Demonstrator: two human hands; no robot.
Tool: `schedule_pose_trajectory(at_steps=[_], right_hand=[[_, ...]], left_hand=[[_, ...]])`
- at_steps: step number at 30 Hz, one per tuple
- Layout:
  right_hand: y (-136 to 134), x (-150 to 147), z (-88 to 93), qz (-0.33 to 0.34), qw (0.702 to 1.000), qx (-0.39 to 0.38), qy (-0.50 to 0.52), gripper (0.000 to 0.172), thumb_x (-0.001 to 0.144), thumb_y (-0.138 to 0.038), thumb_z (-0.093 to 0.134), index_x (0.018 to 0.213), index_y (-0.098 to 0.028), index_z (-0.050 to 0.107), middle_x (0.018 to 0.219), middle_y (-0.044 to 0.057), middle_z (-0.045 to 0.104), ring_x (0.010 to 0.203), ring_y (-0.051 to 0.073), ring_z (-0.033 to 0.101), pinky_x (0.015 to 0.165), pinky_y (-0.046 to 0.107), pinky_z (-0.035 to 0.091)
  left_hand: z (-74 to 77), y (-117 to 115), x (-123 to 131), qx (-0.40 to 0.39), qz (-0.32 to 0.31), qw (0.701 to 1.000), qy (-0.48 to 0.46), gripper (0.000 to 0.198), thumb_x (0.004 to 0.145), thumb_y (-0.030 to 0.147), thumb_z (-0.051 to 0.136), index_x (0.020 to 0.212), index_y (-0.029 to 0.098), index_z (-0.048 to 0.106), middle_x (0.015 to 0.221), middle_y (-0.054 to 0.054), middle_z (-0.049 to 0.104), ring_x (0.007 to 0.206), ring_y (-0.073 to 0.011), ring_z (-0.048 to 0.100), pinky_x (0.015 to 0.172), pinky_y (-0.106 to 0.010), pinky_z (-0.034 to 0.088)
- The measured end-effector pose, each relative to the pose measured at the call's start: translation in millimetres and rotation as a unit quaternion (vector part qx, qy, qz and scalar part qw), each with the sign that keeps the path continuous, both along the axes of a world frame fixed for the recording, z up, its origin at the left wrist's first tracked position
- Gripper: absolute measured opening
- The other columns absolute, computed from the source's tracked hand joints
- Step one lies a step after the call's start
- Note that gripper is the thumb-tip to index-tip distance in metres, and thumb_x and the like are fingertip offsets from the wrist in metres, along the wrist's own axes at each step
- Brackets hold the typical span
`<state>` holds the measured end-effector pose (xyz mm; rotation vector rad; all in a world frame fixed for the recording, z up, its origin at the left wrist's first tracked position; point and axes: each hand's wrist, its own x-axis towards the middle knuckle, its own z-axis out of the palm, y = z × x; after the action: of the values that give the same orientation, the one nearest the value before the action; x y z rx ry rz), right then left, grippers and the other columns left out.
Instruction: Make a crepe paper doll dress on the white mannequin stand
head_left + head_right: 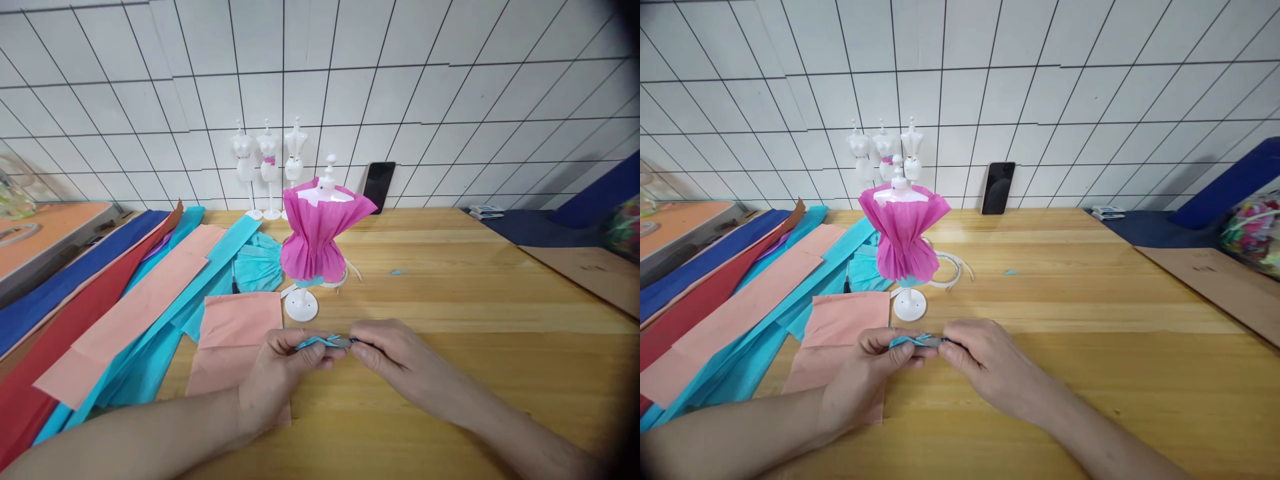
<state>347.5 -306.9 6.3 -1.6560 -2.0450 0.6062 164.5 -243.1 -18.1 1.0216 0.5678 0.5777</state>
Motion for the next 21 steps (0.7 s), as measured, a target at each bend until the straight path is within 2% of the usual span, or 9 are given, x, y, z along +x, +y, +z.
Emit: schedule_pose_trajectory(at_steps=[7, 11, 17, 21], right_hand=[[0.0, -0.1, 4.9, 0.016, 1.0, 0.012, 0.006, 0.029, 0.091, -0.031, 0.035, 0.065, -0.02, 0.041, 0.06, -0.002, 0.045, 0.055, 0.013, 0.042, 0.053, 0.025, 0.028], [0.9, 0.1, 1.9, 0.006, 1.0, 0.013, -0.016, 0.03, 0.092, -0.032, 0.035, 0.065, -0.02, 0.04, 0.06, -0.002, 0.046, 0.055, 0.014, 0.042, 0.053, 0.025, 0.027], [-1.6, -1.0, -1.4, 0.007, 0.999, 0.01, -0.031, 0.029, 0.092, -0.033, 0.035, 0.067, -0.02, 0.042, 0.063, 0.0, 0.049, 0.057, 0.014, 0.044, 0.055, 0.026, 0.027], [-3.4, -3.3, 1.0, 0.011, 0.999, 0.006, -0.034, 0.032, 0.093, -0.035, 0.034, 0.066, -0.02, 0.042, 0.063, 0.0, 0.049, 0.057, 0.014, 0.044, 0.054, 0.026, 0.027]], left_hand=[[-2.4, 0.9, 0.2, 0.008, 0.007, 1.0, -0.001, 0.014, 0.077, 0.029, 0.067, 0.084, 0.019, 0.076, 0.085, -0.006, 0.074, 0.085, -0.015, 0.064, 0.075, -0.022, 0.047], [-1.1, 0.7, 1.1, 0.011, 0.006, 1.0, 0.008, 0.016, 0.076, 0.029, 0.068, 0.085, 0.019, 0.076, 0.083, -0.006, 0.074, 0.084, -0.0158, 0.063, 0.076, -0.023, 0.046], [0.1, -0.4, 1.8, 0.049, -0.013, 0.999, 0.016, 0.016, 0.077, 0.029, 0.066, 0.087, 0.021, 0.076, 0.081, -0.005, 0.073, 0.078, -0.0148, 0.06, 0.074, -0.024, 0.045], [-1.0, -0.9, 1.4, 0.056, -0.037, 0.998, 0.016, 0.017, 0.079, 0.027, 0.064, 0.09, 0.021, 0.075, 0.085, -0.004, 0.073, 0.082, -0.0158, 0.06, 0.075, -0.024, 0.044]])
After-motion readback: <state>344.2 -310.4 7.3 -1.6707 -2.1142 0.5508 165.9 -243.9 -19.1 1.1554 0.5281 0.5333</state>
